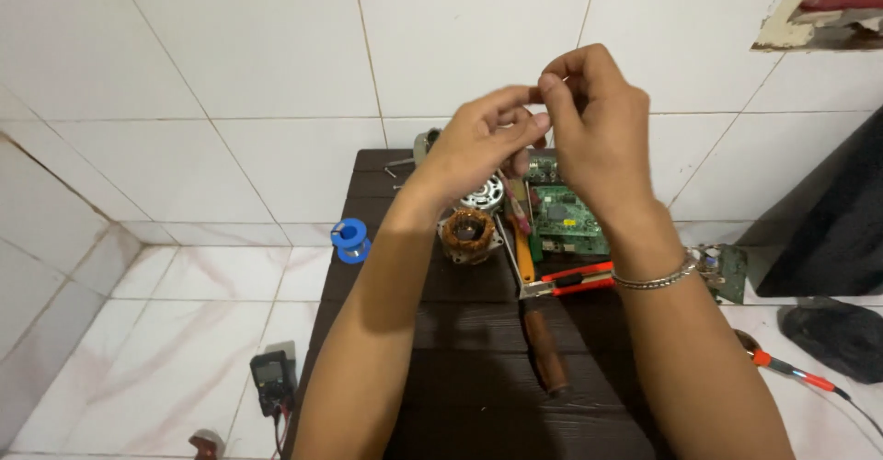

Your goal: Connecting thin copper wires to a motor stator and preparing them for soldering on an electronics workbench.

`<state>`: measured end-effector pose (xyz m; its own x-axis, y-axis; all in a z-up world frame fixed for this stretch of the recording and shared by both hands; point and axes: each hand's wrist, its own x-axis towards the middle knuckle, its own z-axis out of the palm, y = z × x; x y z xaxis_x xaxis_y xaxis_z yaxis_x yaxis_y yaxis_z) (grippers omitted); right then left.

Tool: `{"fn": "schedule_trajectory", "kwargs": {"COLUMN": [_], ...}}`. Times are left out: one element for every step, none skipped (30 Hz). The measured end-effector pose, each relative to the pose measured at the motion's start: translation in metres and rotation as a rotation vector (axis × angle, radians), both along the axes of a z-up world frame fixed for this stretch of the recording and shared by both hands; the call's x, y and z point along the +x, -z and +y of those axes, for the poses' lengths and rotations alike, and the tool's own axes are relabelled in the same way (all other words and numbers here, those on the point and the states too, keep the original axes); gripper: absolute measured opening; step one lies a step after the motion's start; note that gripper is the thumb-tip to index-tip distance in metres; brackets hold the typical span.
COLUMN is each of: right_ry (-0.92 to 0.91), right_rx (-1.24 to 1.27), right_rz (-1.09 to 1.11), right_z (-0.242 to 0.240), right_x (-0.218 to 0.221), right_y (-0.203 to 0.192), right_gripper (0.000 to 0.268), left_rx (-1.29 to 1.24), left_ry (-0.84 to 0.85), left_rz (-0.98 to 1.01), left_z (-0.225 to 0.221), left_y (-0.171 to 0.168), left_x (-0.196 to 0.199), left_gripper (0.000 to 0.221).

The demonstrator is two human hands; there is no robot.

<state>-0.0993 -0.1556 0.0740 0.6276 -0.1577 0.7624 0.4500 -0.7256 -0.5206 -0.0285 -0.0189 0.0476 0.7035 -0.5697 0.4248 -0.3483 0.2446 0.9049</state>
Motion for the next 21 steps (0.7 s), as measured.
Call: {"fn": "schedule_trajectory", "kwargs": {"right_ry": [0.000,0.005,0.010,0.012,0.024,0.036,0.037,0.008,-0.021,-0.025,-0.050,-0.074,-0.077,-0.106,-0.136,-0.137,-0.131,-0.124,-0.125,-0.090,-0.054], "right_rx": [0.005,0.009,0.012,0.013,-0.007,-0.028,-0.029,-0.074,-0.120,-0.124,-0.133,-0.140,-0.144,-0.121,-0.097,-0.099,-0.113,-0.126,-0.127,-0.113,-0.099], "right_rz": [-0.008,0.012,0.032,0.020,0.096,0.178,0.170,0.230,0.289,0.291,0.353,0.415,0.419,0.459,0.500,0.502,0.564,0.628,0.633,0.651,0.668], "right_z": [0.000,0.000,0.000,0.000,0.000,0.000,0.002,0.003,0.005,0.006,0.008,0.009,0.006,0.003,0.000,-0.003,-0.006,-0.009,-0.018,-0.027,-0.038], "right_x": [0.002,0.005,0.008,0.007,0.007,0.006,0.003,0.000,-0.003,-0.006,-0.010,-0.013,-0.014,-0.015,-0.015,-0.021,-0.026,-0.032,-0.031,-0.031,-0.030], "right_y": [0.004,0.005,0.006,0.006,0.005,0.005,0.002,-0.001,-0.002,-0.005,-0.008,-0.011,-0.012,-0.013,-0.015,-0.022,-0.030,-0.036,-0.036,-0.036,-0.036], "right_gripper": [0.004,0.004,0.004,0.004,0.006,0.008,0.008,0.008,0.008,0.008,0.009,0.010,0.010,0.013,0.016,0.016,0.017,0.018,0.018,0.017,0.017], "left_rx": [0.005,0.004,0.003,0.003,-0.008,-0.021,-0.023,-0.037,-0.052,-0.055,-0.064,-0.071,-0.074,-0.263,-0.452,-0.454,-0.608,-0.759,-0.760,-0.678,-0.597], "left_ry": [0.000,-0.025,-0.049,-0.047,-0.078,-0.110,-0.108,-0.177,-0.245,-0.249,-0.327,-0.404,-0.406,-0.361,-0.313,-0.314,-0.250,-0.183,-0.186,-0.161,-0.135], "left_rz": [-0.008,0.027,0.061,0.048,0.094,0.145,0.138,0.154,0.170,0.172,0.188,0.206,0.210,0.256,0.300,0.302,0.405,0.510,0.515,0.503,0.491], "left_z": [-0.002,-0.003,-0.005,-0.007,-0.010,-0.011,-0.013,-0.015,-0.016,-0.013,-0.011,-0.009,-0.010,-0.011,-0.013,-0.009,-0.006,-0.003,0.001,0.004,0.007], "left_y": [0.007,0.011,0.015,0.013,0.011,0.011,0.009,0.010,0.012,0.009,0.006,0.004,0.008,0.011,0.014,0.016,0.017,0.019,0.019,0.019,0.019], "left_x": [0.002,0.006,0.009,0.011,0.014,0.015,0.019,0.022,0.025,0.022,0.018,0.015,0.022,0.029,0.037,0.041,0.045,0.048,0.049,0.050,0.051], "left_gripper": [0.041,0.039,0.038,0.038,0.049,0.061,0.061,0.059,0.057,0.057,0.054,0.054,0.054,0.053,0.054,0.054,0.048,0.043,0.043,0.043,0.043]}}
